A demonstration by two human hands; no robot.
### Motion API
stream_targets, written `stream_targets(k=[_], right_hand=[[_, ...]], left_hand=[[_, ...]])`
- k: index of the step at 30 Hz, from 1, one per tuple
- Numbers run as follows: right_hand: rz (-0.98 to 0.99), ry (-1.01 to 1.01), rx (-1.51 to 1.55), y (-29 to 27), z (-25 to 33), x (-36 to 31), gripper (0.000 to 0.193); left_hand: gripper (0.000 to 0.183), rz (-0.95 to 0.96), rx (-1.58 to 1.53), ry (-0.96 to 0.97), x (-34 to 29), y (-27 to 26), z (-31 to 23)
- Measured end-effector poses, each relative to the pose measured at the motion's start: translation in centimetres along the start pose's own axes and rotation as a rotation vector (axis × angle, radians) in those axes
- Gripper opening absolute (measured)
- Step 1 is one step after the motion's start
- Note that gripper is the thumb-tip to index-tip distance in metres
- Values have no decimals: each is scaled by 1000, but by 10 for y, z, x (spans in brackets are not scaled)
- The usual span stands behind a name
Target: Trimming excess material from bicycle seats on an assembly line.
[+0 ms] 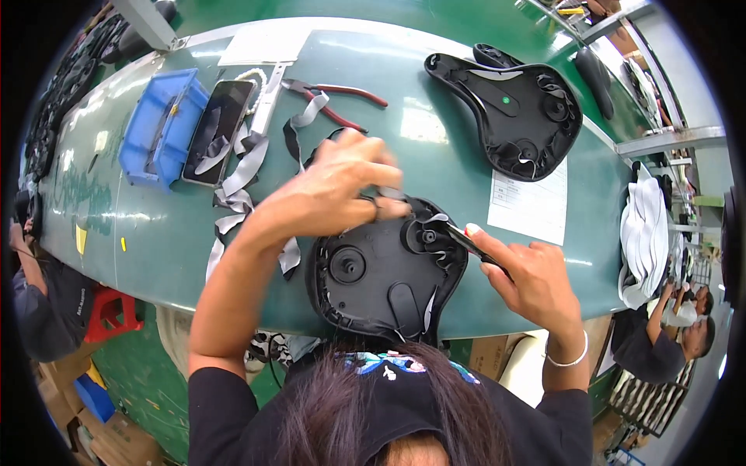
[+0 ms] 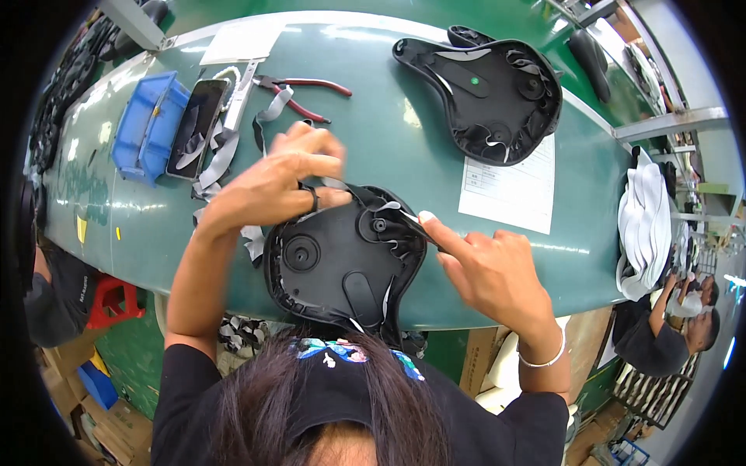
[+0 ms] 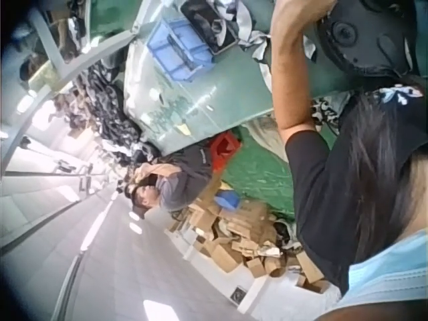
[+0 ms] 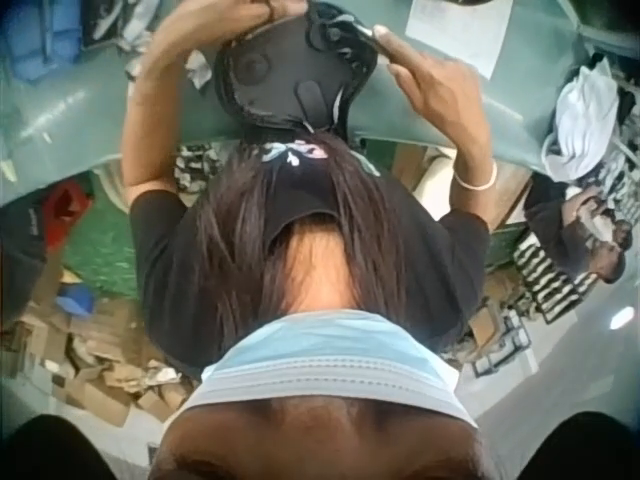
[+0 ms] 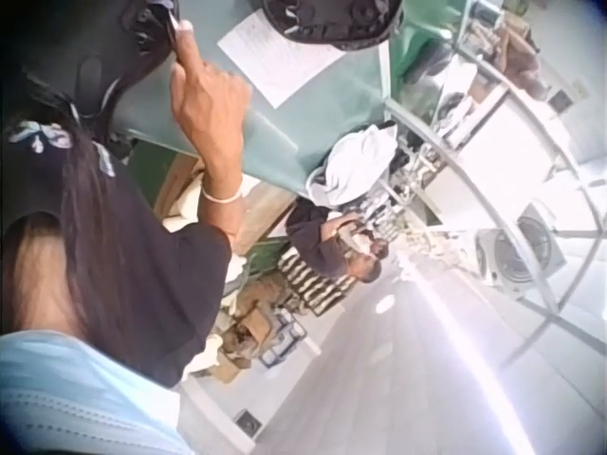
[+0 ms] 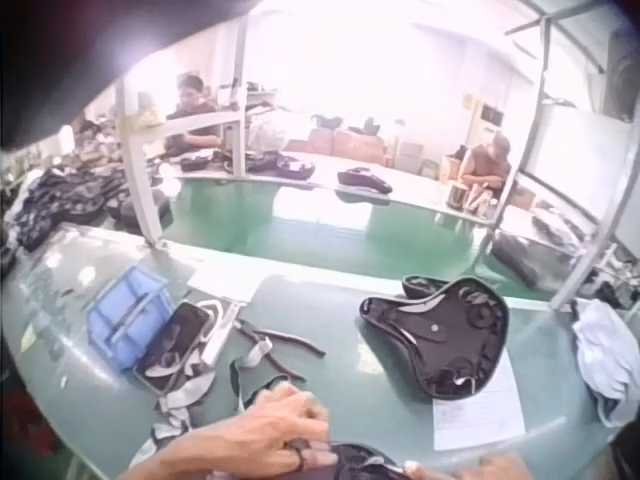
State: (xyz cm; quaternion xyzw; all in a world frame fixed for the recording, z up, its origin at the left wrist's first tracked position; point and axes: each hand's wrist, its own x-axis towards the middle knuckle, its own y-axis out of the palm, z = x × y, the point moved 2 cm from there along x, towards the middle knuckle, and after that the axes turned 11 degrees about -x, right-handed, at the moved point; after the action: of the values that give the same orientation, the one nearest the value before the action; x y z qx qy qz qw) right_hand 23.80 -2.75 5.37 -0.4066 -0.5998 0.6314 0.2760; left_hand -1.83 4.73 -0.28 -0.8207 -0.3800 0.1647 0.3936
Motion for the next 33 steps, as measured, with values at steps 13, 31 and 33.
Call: stream_targets(k=[13,31,33], right_hand=[[160,694,1048,44,56,-82,57],[-929,821,1167,77,-13,-44,41],[-1022,756,1078,86,-29,-30,47]], left_hand=[[18,-1632,-1019,117,-21,-67,-38],[36,-878,-566,-332,-50,-16,65],[40,-727,152,-349,-56,22,65]])
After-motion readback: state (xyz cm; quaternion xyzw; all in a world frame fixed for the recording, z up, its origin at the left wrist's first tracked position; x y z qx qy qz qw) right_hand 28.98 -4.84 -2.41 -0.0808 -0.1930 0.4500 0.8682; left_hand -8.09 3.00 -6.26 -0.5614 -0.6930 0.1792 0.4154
